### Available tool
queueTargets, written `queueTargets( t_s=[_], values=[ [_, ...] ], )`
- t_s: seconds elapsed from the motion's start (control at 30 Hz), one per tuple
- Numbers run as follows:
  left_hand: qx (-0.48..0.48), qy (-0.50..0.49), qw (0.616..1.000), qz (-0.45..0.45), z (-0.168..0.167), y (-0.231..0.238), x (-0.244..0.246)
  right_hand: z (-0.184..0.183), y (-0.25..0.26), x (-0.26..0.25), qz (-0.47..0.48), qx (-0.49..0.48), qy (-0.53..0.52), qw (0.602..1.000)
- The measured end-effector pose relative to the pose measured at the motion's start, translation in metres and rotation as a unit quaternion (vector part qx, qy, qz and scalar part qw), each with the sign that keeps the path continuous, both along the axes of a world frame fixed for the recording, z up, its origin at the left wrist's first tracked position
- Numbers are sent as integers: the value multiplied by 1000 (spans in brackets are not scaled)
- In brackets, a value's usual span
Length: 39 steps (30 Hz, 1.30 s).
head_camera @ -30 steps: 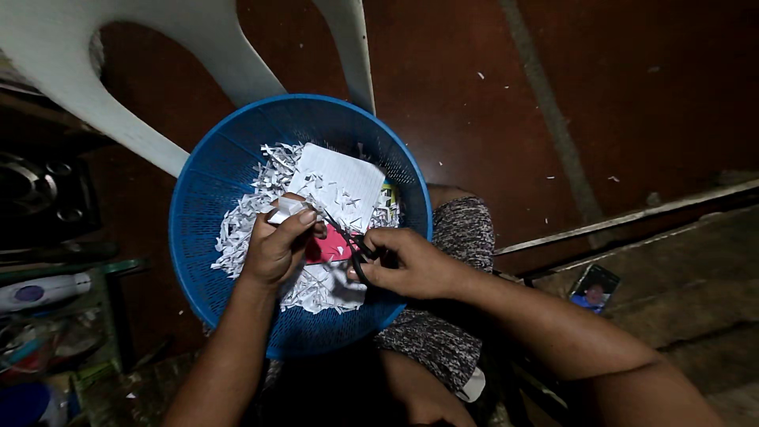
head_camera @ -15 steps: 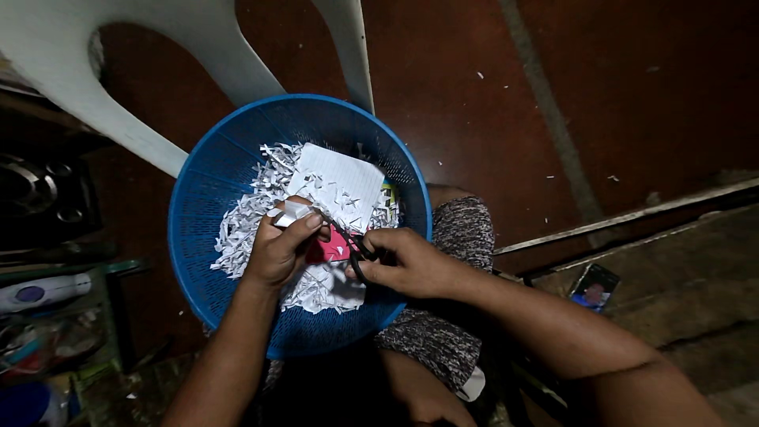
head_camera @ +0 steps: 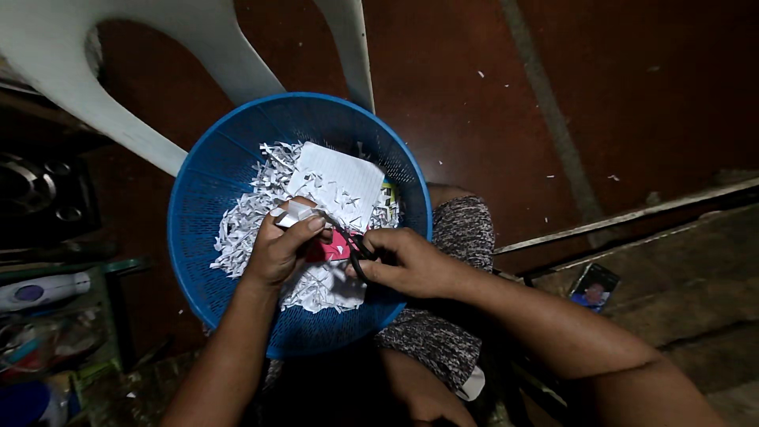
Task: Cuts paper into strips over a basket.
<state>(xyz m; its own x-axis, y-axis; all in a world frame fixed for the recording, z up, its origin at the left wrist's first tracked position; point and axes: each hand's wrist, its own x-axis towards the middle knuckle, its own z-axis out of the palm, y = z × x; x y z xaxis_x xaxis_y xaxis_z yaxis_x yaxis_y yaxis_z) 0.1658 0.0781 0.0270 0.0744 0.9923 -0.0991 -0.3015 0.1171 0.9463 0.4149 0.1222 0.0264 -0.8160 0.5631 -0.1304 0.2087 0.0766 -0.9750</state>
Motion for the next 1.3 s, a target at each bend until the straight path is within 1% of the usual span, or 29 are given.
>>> queueTargets(
  t_s=[0.1,0.2,0.33,0.47,0.57,0.77,0.87,1.13,1.3],
  values=[
    [5,-12,1000,2,3,2,-1,1,0,0,-2,-2,-2,1000],
    [10,-2,1000,14,5,2,-1,2,0,0,-4,-6,-1,1000],
    [28,37,999,-22,2,1,-6,2,0,1,4,-20,1,1000],
    [29,29,999,-18,2,1,-6,3,1,1,11,-23,7,1000],
    [21,15,1000,0,3,1,-6,2,2,1,8,-21,1,1000],
    [-11,-43,995,86,6,4,-2,0,0,1,6,-10,1,1000],
    [-11,-55,993,104,6,4,3,2,1,0,16,-9,-12,1000],
    [-5,-13,999,28,3,3,6,0,1,-1,-12,-24,-13,1000],
    [-7,-3,1000,3,3,3,7,0,1,-1,-19,-27,-10,999]
  ],
)
